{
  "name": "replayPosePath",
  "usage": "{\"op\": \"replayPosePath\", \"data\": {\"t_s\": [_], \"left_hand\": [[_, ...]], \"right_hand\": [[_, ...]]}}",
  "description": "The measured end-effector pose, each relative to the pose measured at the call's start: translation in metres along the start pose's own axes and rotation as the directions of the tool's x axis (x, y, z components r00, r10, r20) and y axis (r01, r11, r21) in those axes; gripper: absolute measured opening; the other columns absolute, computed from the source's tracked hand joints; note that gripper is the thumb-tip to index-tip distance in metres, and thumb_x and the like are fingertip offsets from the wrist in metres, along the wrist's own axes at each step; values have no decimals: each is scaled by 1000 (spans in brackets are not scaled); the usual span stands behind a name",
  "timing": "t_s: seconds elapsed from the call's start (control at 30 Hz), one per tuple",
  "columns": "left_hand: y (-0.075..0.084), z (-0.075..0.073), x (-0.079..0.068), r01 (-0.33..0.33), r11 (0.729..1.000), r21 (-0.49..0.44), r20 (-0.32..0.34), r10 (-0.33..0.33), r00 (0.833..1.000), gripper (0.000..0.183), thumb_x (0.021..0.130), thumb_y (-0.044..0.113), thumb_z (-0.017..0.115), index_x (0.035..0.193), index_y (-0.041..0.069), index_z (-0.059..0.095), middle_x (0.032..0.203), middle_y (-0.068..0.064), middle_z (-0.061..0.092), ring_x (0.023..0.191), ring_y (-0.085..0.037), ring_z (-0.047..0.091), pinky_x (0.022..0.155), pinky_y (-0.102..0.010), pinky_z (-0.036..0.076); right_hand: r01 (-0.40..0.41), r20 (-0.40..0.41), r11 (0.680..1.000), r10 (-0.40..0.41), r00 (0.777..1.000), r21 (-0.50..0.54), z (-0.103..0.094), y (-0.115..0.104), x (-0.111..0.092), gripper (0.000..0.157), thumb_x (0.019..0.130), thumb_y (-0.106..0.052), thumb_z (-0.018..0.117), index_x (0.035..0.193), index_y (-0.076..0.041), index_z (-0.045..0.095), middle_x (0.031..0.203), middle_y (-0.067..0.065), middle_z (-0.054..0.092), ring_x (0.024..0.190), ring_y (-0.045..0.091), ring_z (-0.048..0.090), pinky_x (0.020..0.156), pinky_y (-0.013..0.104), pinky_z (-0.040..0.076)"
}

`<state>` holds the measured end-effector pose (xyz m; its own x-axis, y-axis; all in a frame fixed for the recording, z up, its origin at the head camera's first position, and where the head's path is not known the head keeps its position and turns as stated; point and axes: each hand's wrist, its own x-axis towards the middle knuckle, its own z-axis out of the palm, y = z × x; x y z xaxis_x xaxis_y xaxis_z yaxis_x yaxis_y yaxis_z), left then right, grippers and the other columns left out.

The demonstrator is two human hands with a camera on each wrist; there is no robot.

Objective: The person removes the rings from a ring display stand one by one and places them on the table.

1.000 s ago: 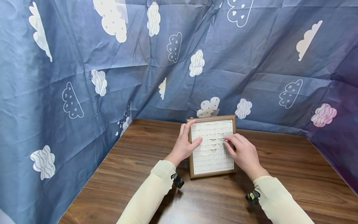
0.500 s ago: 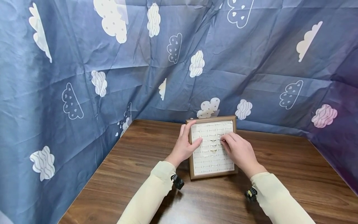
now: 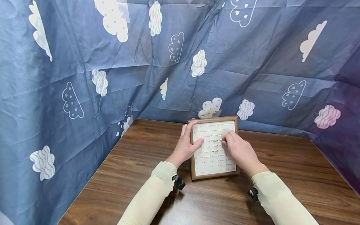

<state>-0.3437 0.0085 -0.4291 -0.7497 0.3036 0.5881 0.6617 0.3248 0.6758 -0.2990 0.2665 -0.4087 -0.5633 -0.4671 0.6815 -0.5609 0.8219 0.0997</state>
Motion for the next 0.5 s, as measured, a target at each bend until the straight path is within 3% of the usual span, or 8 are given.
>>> {"op": "replayPosePath", "data": {"t_s": [0.3,0.5], "left_hand": [[1,-1,1,9,1000,6,0,-9,1000,77,101,23,74,164,30,31,141,-15,44,117,-28,60,106,-45,53],[0,0,0,13,1000,12,2,-13,1000,77,101,24,74,164,30,31,141,-15,44,117,-28,59,107,-46,52]], "right_hand": [[-31,-29,997,34,999,74,1,3,-4,17,99,-4,72,111,-3,60,112,10,62,91,25,65,73,46,58],[13,-110,999,-8,994,49,2,5,-10,33,93,-8,81,124,-4,72,115,13,68,93,29,69,75,49,59]]}}
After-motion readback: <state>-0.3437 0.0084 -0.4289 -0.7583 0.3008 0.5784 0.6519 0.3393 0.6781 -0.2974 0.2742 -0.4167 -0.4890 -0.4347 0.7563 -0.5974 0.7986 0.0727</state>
